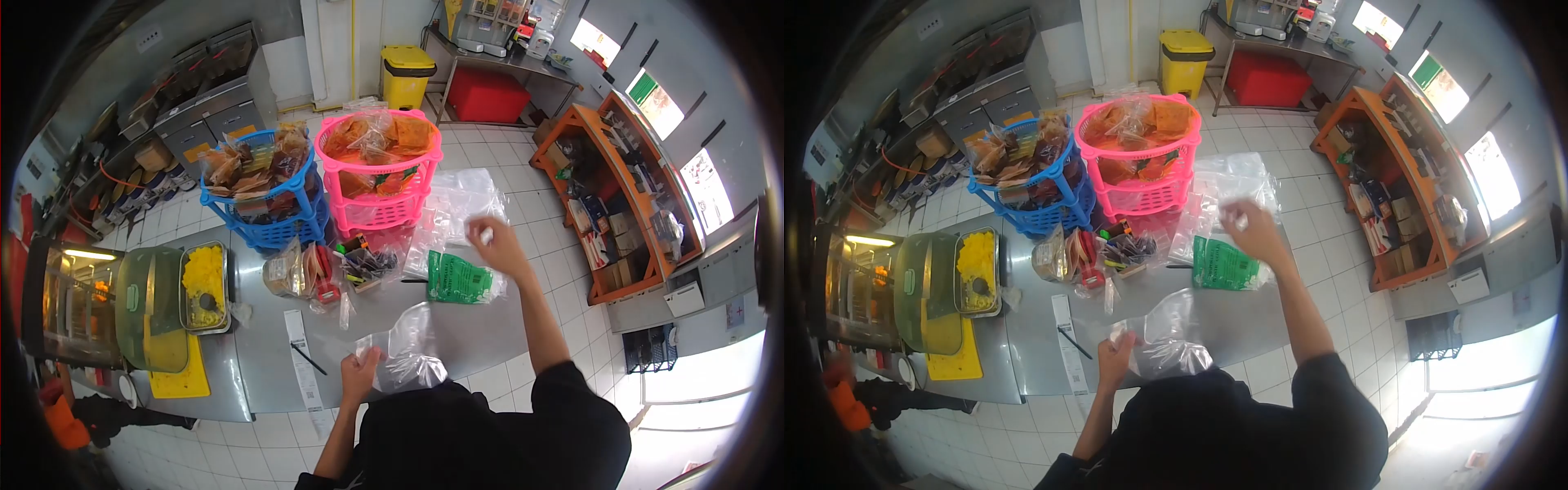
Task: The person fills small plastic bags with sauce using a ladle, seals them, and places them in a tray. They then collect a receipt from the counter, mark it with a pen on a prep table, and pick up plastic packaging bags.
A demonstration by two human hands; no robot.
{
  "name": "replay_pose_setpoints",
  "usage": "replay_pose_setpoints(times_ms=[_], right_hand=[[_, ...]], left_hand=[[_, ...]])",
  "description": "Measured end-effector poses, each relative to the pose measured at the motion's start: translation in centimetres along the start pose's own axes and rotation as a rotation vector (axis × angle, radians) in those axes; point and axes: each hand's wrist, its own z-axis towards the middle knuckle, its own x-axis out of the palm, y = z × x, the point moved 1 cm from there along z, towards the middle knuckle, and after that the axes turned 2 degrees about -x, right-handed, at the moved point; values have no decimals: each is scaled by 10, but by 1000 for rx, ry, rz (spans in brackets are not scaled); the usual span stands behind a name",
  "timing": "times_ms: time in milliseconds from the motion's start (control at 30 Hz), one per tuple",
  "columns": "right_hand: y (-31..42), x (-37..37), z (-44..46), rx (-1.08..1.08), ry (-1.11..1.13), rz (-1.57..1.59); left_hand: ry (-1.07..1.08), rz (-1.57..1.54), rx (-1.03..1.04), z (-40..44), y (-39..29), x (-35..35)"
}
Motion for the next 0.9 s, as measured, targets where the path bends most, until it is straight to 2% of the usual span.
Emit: replay_pose_setpoints(times_ms=[67, 133, 233, 267, 433, 533, 633, 700, 767, 867, 900], right_hand=[[23, -4, 69, -266, -151, -119], [42, 1, 129, -364, -137, -214], [18, 24, 196, -505, -10, -439], [13, 28, 208, -529, 30, -453], [-2, 31, 247, -621, 179, -448], [-18, 30, 272, -514, 198, -193], [-15, 16, 291, -86, 467, 142], [-27, 11, 302, -31, 520, 223], [-33, 9, 308, 22, 577, 342], [-19, 5, 299, -93, 553, 314], [-13, 3, 297, -174, 551, 186]], left_hand=[[-14, -37, -15, 1, 6, -2], [24, -104, -31, 3, 12, -1], [140, -13, 46, 2, 15, -7], [218, -51, 28, 1, 21, -11], [339, -22, -40, -9, 18, -18], [399, -98, -106, -10, 30, -19], [485, -126, -134, -7, 25, -23], [581, -89, -100, -3, 19, -28], [609, 25, -165, -4, 11, -37], [674, 155, -280, -3, 7, -52], [694, 184, -330, -5, 7, -55]])
